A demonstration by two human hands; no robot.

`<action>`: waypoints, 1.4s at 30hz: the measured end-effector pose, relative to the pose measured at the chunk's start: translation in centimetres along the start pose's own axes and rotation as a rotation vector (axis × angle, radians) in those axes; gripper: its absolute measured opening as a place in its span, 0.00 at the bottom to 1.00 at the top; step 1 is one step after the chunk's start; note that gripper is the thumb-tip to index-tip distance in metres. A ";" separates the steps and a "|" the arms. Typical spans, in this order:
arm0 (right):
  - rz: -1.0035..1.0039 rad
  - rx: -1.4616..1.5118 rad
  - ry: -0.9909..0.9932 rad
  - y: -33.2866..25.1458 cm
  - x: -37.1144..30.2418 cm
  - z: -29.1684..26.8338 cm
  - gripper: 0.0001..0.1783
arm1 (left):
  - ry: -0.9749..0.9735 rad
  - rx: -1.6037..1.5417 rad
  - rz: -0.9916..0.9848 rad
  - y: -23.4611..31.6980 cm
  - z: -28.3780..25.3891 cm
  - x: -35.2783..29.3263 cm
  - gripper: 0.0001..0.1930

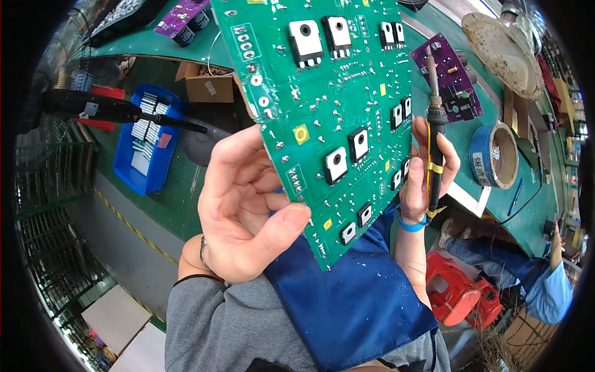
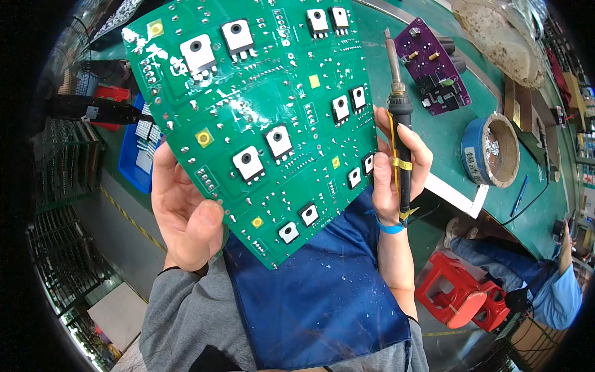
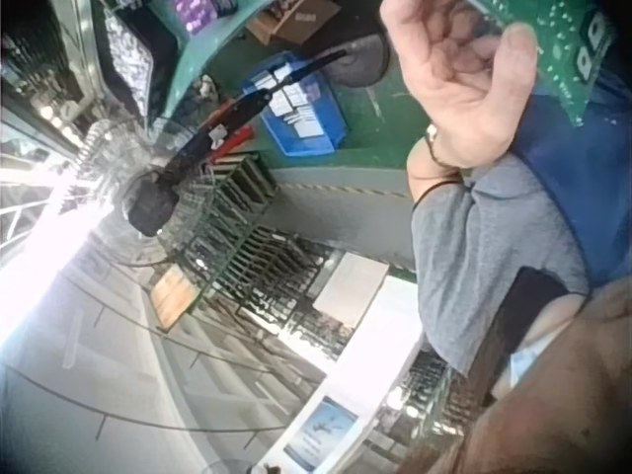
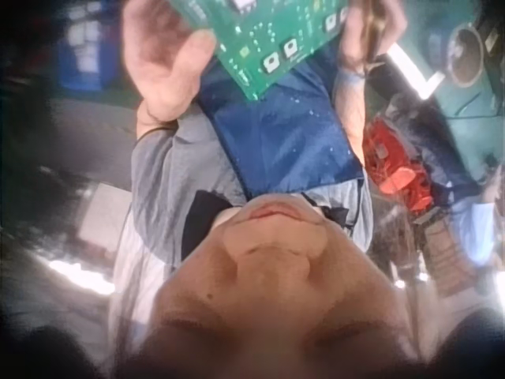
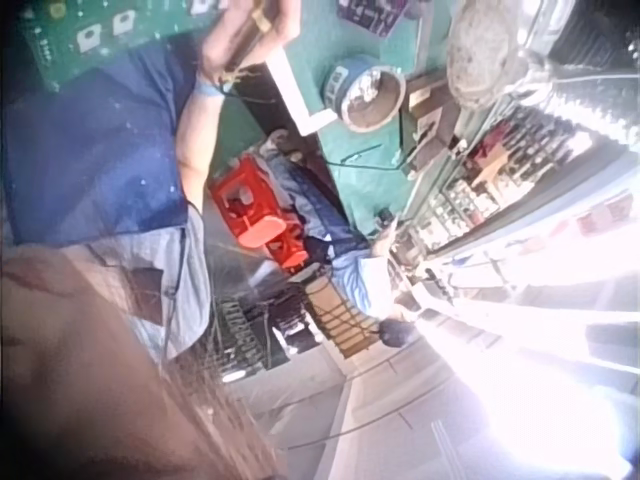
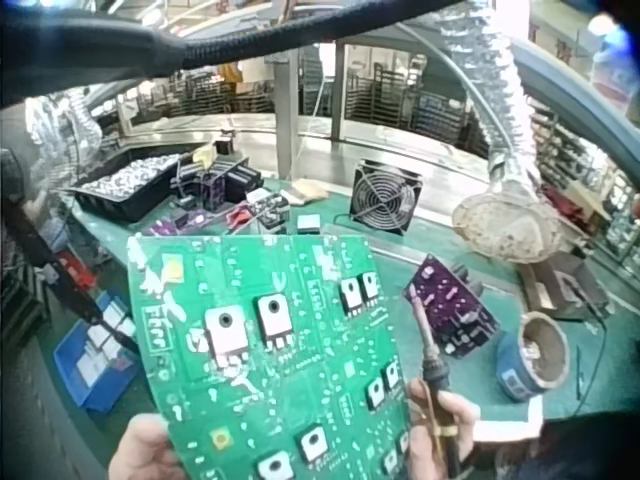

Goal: The user is assembling and soldering components onto a printed circuit board (PCB) on an assembly line.

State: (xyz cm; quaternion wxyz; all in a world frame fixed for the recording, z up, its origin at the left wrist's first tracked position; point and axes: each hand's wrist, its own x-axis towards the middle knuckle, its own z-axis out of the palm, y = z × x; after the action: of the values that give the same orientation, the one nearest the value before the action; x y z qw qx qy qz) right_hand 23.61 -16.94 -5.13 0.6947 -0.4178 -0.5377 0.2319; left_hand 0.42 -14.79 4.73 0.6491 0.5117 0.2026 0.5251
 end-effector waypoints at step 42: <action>-0.057 0.052 -0.044 -0.5 -0.5 -0.6 0.26 | 0.094 -0.032 -0.047 -0.4 -0.7 -0.7 0.30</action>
State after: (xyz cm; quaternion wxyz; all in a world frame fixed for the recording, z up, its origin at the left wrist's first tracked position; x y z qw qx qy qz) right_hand 23.97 -17.83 -5.01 0.6997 -0.3787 -0.5583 0.2351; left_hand -0.24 -15.06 3.90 0.6590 0.4714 0.2363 0.5363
